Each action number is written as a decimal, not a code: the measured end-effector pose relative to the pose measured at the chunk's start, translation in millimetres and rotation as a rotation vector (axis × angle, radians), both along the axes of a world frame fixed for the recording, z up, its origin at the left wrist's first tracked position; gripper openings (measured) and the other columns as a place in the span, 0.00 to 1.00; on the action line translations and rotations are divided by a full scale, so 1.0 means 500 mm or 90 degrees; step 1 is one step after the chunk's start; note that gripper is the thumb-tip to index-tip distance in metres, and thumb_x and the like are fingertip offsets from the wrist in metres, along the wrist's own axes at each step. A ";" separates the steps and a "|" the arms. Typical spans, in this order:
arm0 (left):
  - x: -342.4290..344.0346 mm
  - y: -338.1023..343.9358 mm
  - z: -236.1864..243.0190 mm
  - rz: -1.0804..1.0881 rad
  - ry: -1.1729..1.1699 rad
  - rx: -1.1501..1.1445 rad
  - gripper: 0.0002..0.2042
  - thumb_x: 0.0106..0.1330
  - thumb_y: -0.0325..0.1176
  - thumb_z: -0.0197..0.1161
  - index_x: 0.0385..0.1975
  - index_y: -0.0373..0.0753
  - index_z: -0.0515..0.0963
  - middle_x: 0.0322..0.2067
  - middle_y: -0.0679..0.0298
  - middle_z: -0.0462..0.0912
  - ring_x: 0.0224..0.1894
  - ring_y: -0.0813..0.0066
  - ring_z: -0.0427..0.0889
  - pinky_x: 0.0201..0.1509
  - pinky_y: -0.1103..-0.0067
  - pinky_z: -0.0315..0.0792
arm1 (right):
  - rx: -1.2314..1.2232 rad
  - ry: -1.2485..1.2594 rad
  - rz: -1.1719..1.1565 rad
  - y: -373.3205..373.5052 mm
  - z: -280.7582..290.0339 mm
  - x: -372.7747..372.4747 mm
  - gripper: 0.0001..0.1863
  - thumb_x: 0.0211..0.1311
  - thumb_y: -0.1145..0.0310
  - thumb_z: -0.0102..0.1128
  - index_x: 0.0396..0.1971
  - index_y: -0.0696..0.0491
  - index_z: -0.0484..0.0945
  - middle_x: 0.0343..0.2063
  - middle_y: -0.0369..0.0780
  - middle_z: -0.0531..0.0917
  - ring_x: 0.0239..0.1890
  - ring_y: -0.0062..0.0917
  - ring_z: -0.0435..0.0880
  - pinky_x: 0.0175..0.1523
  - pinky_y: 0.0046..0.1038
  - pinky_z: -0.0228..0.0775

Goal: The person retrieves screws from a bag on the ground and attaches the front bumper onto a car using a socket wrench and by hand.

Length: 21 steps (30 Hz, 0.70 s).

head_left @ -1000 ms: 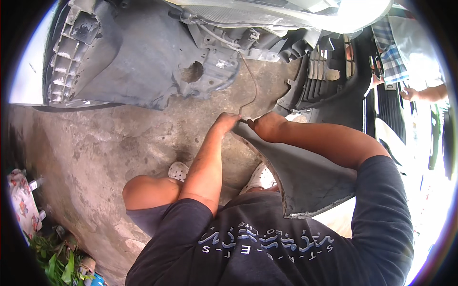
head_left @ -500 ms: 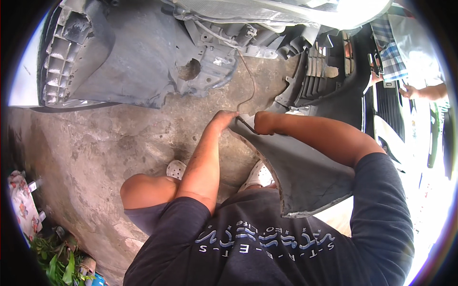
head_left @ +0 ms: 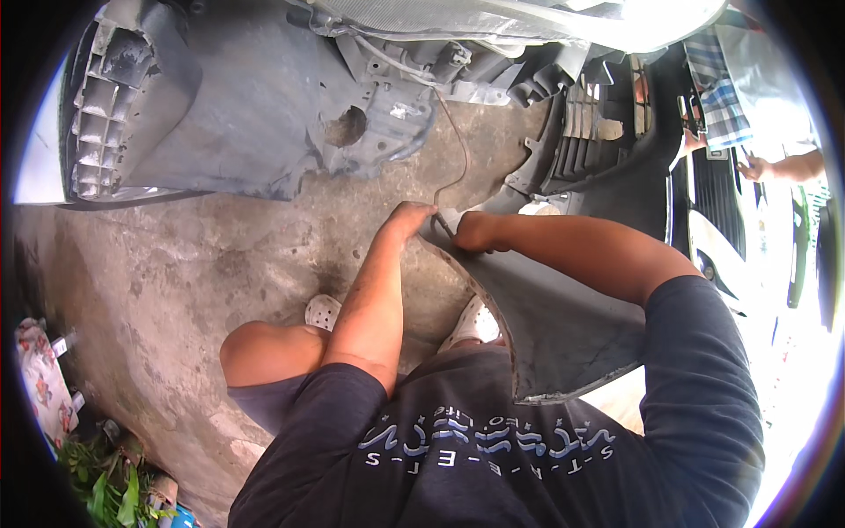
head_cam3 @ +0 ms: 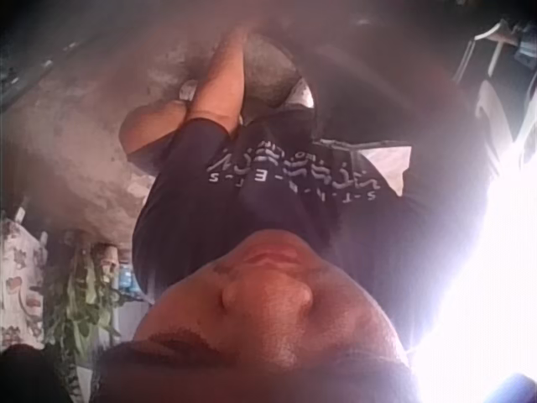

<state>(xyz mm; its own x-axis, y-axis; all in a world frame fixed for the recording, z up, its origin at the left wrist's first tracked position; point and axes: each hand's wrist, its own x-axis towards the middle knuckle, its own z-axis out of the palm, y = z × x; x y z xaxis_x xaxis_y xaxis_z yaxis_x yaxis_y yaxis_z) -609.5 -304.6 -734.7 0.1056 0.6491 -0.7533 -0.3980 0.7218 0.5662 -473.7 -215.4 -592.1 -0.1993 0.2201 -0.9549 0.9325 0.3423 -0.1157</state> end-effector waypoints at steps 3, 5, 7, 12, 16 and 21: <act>0.013 0.022 0.002 -0.010 0.010 0.014 0.15 0.73 0.40 0.65 0.50 0.37 0.86 0.43 0.63 0.89 0.45 0.71 0.84 0.51 0.71 0.75 | 0.012 0.070 0.390 0.034 -0.048 0.023 0.15 0.67 0.66 0.56 0.34 0.62 0.87 0.31 0.47 0.89 0.31 0.33 0.90 0.33 0.40 0.80; 0.013 0.022 -0.009 -0.003 0.004 0.022 0.14 0.72 0.38 0.65 0.50 0.36 0.86 0.43 0.63 0.88 0.45 0.71 0.84 0.50 0.71 0.75 | -0.023 0.122 0.711 0.036 -0.048 0.020 0.15 0.66 0.67 0.55 0.33 0.63 0.87 0.32 0.49 0.90 0.34 0.32 0.93 0.36 0.40 0.83; 0.006 0.000 -0.028 0.021 0.010 0.033 0.14 0.68 0.38 0.65 0.44 0.35 0.89 0.40 0.58 0.89 0.42 0.64 0.84 0.50 0.68 0.75 | 0.060 -0.018 -0.008 0.007 -0.024 -0.003 0.15 0.65 0.67 0.58 0.30 0.63 0.88 0.30 0.47 0.90 0.33 0.34 0.93 0.35 0.37 0.84; 0.002 -0.003 -0.067 0.032 0.000 0.065 0.13 0.64 0.36 0.64 0.38 0.33 0.89 0.37 0.57 0.89 0.40 0.64 0.84 0.47 0.69 0.75 | 0.164 -0.006 0.034 0.027 -0.005 -0.009 0.15 0.65 0.67 0.60 0.29 0.64 0.87 0.25 0.47 0.89 0.26 0.33 0.91 0.32 0.36 0.83; 0.001 0.000 -0.059 -0.008 0.070 0.085 0.13 0.63 0.34 0.63 0.38 0.33 0.89 0.37 0.56 0.90 0.40 0.64 0.85 0.48 0.68 0.76 | 0.064 -0.035 -0.165 0.053 -0.025 -0.015 0.14 0.65 0.68 0.60 0.26 0.62 0.86 0.25 0.47 0.89 0.25 0.32 0.91 0.29 0.35 0.82; -0.008 -0.005 -0.050 -0.033 0.104 0.077 0.14 0.64 0.35 0.62 0.38 0.33 0.90 0.39 0.55 0.90 0.42 0.65 0.85 0.50 0.68 0.76 | 0.019 -0.049 -0.155 0.040 -0.034 -0.041 0.13 0.64 0.71 0.56 0.29 0.61 0.88 0.27 0.49 0.90 0.26 0.36 0.91 0.31 0.36 0.82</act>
<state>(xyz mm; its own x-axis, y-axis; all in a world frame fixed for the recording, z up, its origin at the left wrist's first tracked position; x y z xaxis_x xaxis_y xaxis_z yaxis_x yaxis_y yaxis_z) -613.4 -307.1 -759.8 0.0234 0.7325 -0.6804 -0.2583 0.6619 0.7037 -494.0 -195.4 -608.9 -0.0631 0.2809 -0.9577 0.9935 0.1084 -0.0337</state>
